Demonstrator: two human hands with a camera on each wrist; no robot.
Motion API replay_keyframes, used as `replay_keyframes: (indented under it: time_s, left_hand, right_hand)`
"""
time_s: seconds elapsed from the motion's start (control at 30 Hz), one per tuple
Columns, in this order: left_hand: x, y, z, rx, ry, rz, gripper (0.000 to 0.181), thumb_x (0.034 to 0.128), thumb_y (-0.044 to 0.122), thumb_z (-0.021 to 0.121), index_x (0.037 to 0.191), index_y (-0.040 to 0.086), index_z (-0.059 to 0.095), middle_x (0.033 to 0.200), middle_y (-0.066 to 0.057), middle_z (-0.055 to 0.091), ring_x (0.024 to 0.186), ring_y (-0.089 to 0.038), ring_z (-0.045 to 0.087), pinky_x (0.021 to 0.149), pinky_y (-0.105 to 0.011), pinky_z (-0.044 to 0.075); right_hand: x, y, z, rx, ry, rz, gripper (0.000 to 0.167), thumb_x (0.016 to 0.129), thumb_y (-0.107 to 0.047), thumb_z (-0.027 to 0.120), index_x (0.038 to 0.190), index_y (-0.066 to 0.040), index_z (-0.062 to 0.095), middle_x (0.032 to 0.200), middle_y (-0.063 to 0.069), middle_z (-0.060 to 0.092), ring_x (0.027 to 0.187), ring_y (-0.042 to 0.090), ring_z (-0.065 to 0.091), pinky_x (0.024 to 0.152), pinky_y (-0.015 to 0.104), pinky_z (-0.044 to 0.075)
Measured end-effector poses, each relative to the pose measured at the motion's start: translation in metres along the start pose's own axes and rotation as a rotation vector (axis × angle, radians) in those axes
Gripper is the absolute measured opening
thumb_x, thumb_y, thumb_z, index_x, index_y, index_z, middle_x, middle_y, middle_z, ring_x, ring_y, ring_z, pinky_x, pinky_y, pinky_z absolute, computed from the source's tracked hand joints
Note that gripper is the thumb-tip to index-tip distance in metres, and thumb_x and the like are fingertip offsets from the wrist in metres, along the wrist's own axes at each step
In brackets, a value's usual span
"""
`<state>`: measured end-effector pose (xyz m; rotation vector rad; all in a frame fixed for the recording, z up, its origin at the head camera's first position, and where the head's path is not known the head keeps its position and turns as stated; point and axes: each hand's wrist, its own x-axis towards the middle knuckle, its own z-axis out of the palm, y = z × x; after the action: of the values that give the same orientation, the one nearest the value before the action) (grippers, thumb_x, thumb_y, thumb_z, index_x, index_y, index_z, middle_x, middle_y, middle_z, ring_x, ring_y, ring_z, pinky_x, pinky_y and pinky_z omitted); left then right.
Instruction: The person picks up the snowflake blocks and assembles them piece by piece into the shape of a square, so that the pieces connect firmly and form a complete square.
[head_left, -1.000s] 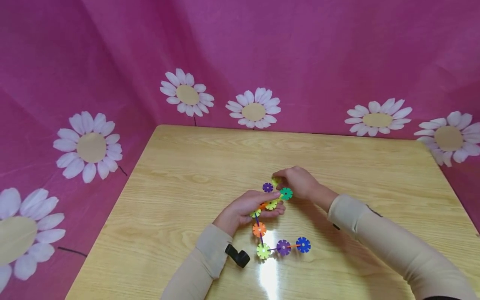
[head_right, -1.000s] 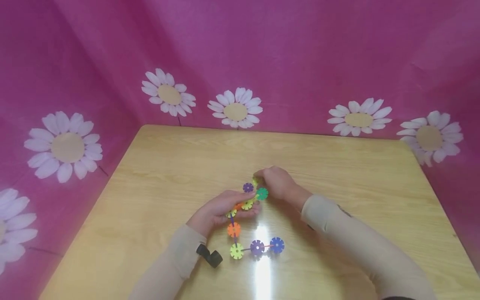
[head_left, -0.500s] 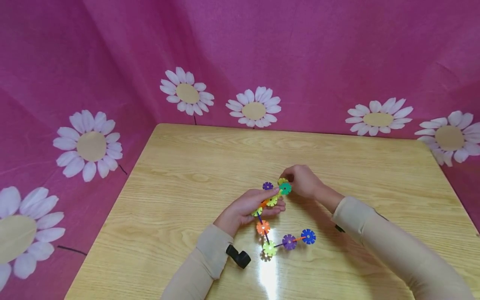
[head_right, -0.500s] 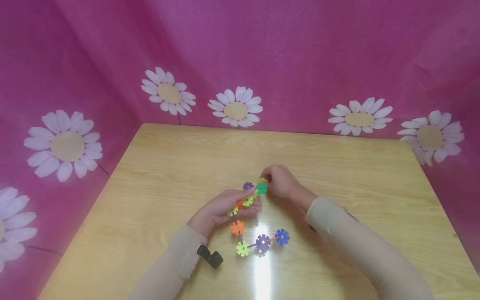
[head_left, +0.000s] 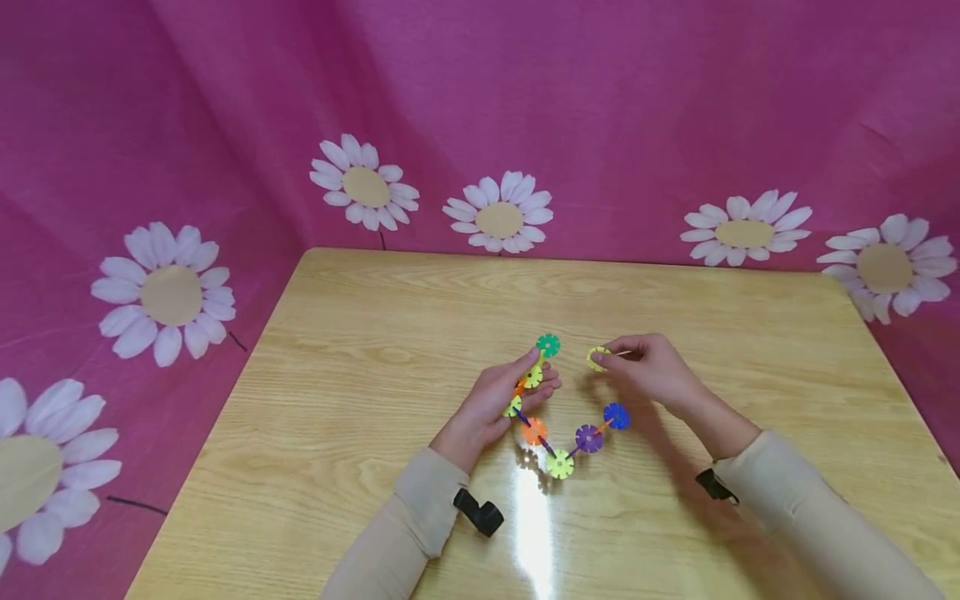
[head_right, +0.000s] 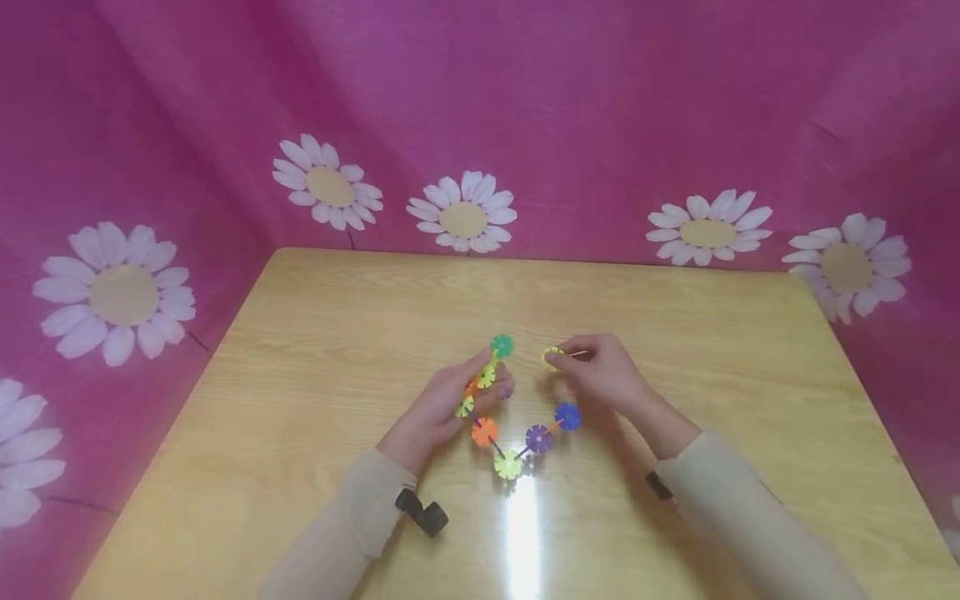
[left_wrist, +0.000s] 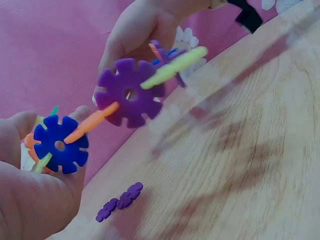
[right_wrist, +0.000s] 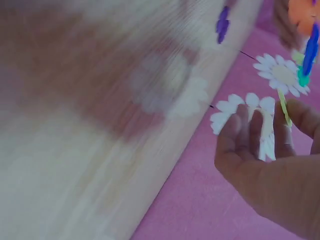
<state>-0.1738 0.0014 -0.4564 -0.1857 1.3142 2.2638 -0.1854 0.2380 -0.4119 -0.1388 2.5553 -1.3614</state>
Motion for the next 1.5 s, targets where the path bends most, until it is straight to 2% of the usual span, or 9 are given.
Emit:
replay_keyframes:
  time_s: [0.2, 0.33, 0.47, 0.67, 0.8, 0.93, 1.07, 1.27, 1.5]
  left_hand:
    - [0.001, 0.000, 0.001, -0.040, 0.052, 0.051, 0.061, 0.0966, 0.041, 0.064, 0.127, -0.011, 0.059, 0.113, -0.017, 0.071, 0.095, -0.015, 0.073, 0.088, -0.023, 0.060]
    - [0.000, 0.000, 0.004, -0.084, 0.090, 0.067, 0.059, 0.0978, 0.040, 0.063, 0.129, -0.010, 0.058, 0.126, -0.025, 0.065, 0.094, -0.015, 0.073, 0.091, -0.023, 0.060]
    - [-0.001, -0.001, 0.008, -0.121, 0.107, 0.080, 0.056, 0.0981, 0.039, 0.063, 0.127, -0.009, 0.059, 0.133, -0.028, 0.060, 0.095, -0.016, 0.073, 0.094, -0.025, 0.059]
    - [-0.008, -0.001, 0.008, -0.022, 0.019, 0.041, 0.062, 0.1015, 0.044, 0.055, 0.136, -0.008, 0.051, 0.135, -0.026, 0.059, 0.097, -0.015, 0.072, 0.087, -0.023, 0.061]
    - [-0.015, -0.001, 0.004, 0.095, -0.047, 0.015, 0.063, 0.1035, 0.043, 0.051, 0.137, -0.010, 0.048, 0.122, -0.022, 0.068, 0.093, -0.015, 0.073, 0.079, -0.023, 0.063]
    - [-0.017, 0.000, 0.001, 0.125, -0.060, 0.032, 0.059, 0.1015, 0.046, 0.053, 0.123, -0.009, 0.052, 0.101, -0.014, 0.075, 0.091, -0.018, 0.075, 0.082, -0.028, 0.063]
    - [-0.016, 0.000, 0.003, 0.114, -0.033, 0.020, 0.061, 0.1000, 0.053, 0.051, 0.116, -0.006, 0.050, 0.094, -0.013, 0.076, 0.088, -0.022, 0.075, 0.085, -0.034, 0.063]
    - [-0.012, -0.003, 0.005, 0.201, -0.041, 0.012, 0.065, 0.1056, 0.051, 0.040, 0.134, -0.006, 0.050, 0.107, -0.021, 0.073, 0.085, -0.026, 0.076, 0.077, -0.034, 0.065]
    - [-0.011, -0.007, 0.008, 0.186, -0.043, 0.049, 0.058, 0.1093, 0.043, 0.033, 0.135, -0.007, 0.046, 0.123, -0.025, 0.067, 0.090, -0.029, 0.076, 0.075, -0.034, 0.065]
  right_hand:
    - [-0.026, 0.002, -0.006, 0.359, -0.101, 0.136, 0.023, 0.097, -0.030, 0.067, 0.102, -0.008, 0.072, 0.099, -0.008, 0.068, 0.095, 0.010, 0.068, 0.089, 0.034, 0.061]
    - [-0.035, 0.006, -0.004, 0.589, -0.185, 0.149, 0.011, 0.099, -0.019, 0.064, 0.096, -0.012, 0.072, 0.095, -0.005, 0.071, 0.093, 0.009, 0.069, 0.091, 0.039, 0.062]
    - [-0.040, 0.007, -0.001, 0.666, -0.231, 0.178, 0.011, 0.100, -0.018, 0.063, 0.098, -0.010, 0.070, 0.099, 0.002, 0.074, 0.095, 0.015, 0.073, 0.090, 0.039, 0.061]
    - [-0.039, 0.003, -0.002, 0.648, -0.245, 0.142, 0.015, 0.101, -0.017, 0.061, 0.102, -0.004, 0.069, 0.098, 0.004, 0.075, 0.094, 0.013, 0.073, 0.088, 0.033, 0.062]
    - [-0.036, 0.001, -0.007, 0.590, -0.275, 0.120, 0.015, 0.101, -0.016, 0.060, 0.104, -0.003, 0.067, 0.095, 0.001, 0.075, 0.092, 0.012, 0.073, 0.086, 0.031, 0.063]
    - [-0.033, 0.002, -0.009, 0.551, -0.326, 0.115, 0.014, 0.102, -0.016, 0.059, 0.105, -0.003, 0.066, 0.096, 0.001, 0.075, 0.091, 0.012, 0.073, 0.085, 0.032, 0.063]
    - [-0.031, 0.003, -0.009, 0.548, -0.378, 0.103, 0.013, 0.102, -0.016, 0.059, 0.103, -0.007, 0.068, 0.096, 0.000, 0.075, 0.091, 0.012, 0.073, 0.086, 0.032, 0.063]
    - [-0.028, 0.003, -0.009, 0.493, -0.370, 0.079, 0.017, 0.102, -0.020, 0.059, 0.105, -0.005, 0.068, 0.094, 0.000, 0.075, 0.092, 0.013, 0.073, 0.087, 0.033, 0.063]
    - [-0.027, -0.001, -0.007, 0.367, -0.283, 0.084, 0.040, 0.100, -0.026, 0.063, 0.119, 0.009, 0.062, 0.106, 0.006, 0.075, 0.101, 0.016, 0.072, 0.093, 0.033, 0.061]
